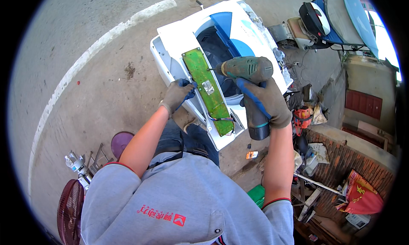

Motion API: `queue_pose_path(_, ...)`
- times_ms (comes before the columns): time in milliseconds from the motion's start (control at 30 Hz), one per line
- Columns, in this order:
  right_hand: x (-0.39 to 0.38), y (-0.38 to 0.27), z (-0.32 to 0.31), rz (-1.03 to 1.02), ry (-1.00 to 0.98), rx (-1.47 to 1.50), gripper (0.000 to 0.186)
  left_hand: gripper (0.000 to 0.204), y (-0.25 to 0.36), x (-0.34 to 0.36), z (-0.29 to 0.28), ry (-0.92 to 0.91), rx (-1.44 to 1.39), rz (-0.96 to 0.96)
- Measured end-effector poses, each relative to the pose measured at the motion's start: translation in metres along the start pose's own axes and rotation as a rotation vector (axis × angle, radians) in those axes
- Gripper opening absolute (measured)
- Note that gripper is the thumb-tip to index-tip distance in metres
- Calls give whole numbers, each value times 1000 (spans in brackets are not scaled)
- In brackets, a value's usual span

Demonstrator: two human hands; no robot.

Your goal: The person disassembles a top-loading washing machine in an outdoor workshop. They use pliers to cut a black cable and a power drill to remove screws from the control panel. The person removes the top lid and the front control panel, exposing the internal circuit board and wiring.

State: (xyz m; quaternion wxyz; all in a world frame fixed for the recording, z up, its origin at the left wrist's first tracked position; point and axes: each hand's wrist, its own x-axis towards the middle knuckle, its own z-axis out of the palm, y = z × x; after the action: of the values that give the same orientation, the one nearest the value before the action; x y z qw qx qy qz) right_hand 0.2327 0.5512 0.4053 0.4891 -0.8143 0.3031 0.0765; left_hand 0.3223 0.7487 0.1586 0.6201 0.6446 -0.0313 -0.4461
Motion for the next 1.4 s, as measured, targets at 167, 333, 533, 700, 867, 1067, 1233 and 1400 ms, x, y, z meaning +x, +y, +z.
queue_pose_path(167, 5, -9, -5, 43, 10, -34, 42, 37, 6, -3, 1, 8, 35, -21)
queue_pose_path(333, 6, -12, -9, 58, 0, -37, 42, 30, 24, -16, -5, -20, -186, -141)
queue_pose_path(533, 2, -13, -10, 101, 5, -9, 43, 27, 82, -14, -12, -115, -80, -13)
queue_pose_path(700, 2, -1, -11, 112, -20, 116, 44, 30, 96, 32, 8, -108, 779, 389)
queue_pose_path(867, 0, 4, -10, 44, 32, 59, 45, 30, 110, 32, 26, -220, 1137, 444)
queue_pose_path(1067, -1, 8, -12, 69, 35, 56, 45, 26, 98, 44, 41, -200, 1244, 566)
queue_pose_path(1233, -13, -12, -17, 201, 120, 87, 44, 24, 87, 43, 37, -156, 1210, 625)
queue_pose_path(1400, -17, -17, -26, 48, 198, 395, 35, 22, 87, 35, 38, -69, 1121, 611)
